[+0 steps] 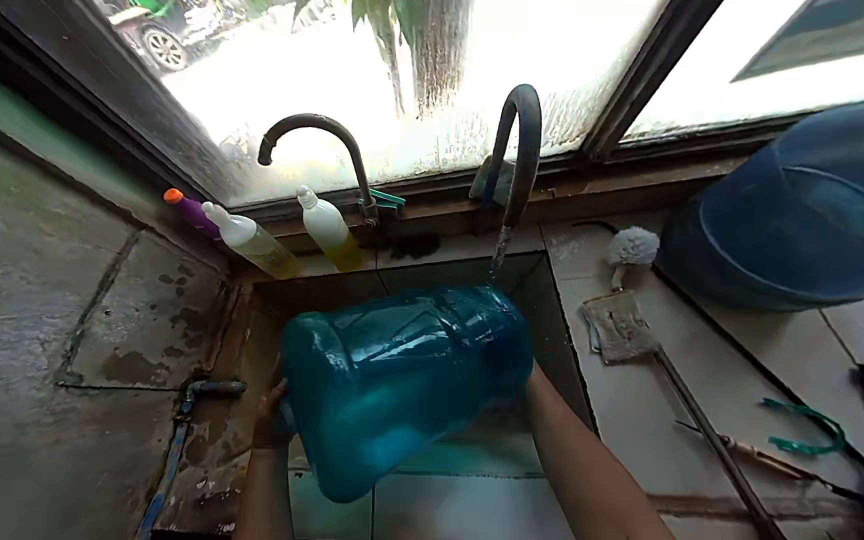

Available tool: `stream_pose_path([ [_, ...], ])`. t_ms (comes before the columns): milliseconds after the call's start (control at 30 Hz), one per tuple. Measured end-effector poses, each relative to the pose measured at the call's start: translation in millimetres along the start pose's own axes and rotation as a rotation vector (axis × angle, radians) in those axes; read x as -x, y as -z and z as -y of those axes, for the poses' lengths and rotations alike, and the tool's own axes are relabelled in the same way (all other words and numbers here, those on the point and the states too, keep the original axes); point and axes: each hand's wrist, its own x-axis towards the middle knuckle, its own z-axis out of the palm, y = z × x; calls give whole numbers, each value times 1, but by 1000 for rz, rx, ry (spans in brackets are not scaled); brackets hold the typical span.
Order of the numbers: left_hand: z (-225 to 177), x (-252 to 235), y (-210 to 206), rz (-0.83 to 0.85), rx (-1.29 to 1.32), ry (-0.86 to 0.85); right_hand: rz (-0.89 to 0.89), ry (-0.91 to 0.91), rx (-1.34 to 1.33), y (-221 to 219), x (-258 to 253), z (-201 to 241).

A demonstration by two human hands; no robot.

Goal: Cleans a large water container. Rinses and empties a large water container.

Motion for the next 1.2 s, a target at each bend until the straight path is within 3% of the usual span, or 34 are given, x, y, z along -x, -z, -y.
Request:
stream_pose_path([
  [100, 1, -5, -21, -235, -300, 139, 58, 159, -155, 27, -110, -58],
  [167, 46, -20, -1, -245, -209, 219, -85, 177, -246, 19, -134, -50],
  [267, 82, -38, 3, -371, 139, 470, -189, 367, -69, -3, -132, -32],
  [367, 84, -38, -4, -371, 157, 525, -151, 577, 343, -14, -134, -35],
  [433, 84, -35, -4, -335, 124, 514, -99, 580, 595, -15, -137, -38],
  [700, 94, -15, -18, -310, 50, 549, -68, 632, 737, 1, -140, -44],
  [833, 97, -7, -40, -211, -25, 531, -110, 668, 808, -9, -137, -51],
  [933, 99, -7, -64, -89, -109, 505, -95, 567, 890, 1, -126, -45],
  [1100, 91, -25, -126, 236, -270, 311, -261, 635, 908, 67, -65, -53],
  [1200, 77, -40, -182, 405, -328, 214, -403, 544, 963, 118, -8, -81],
])
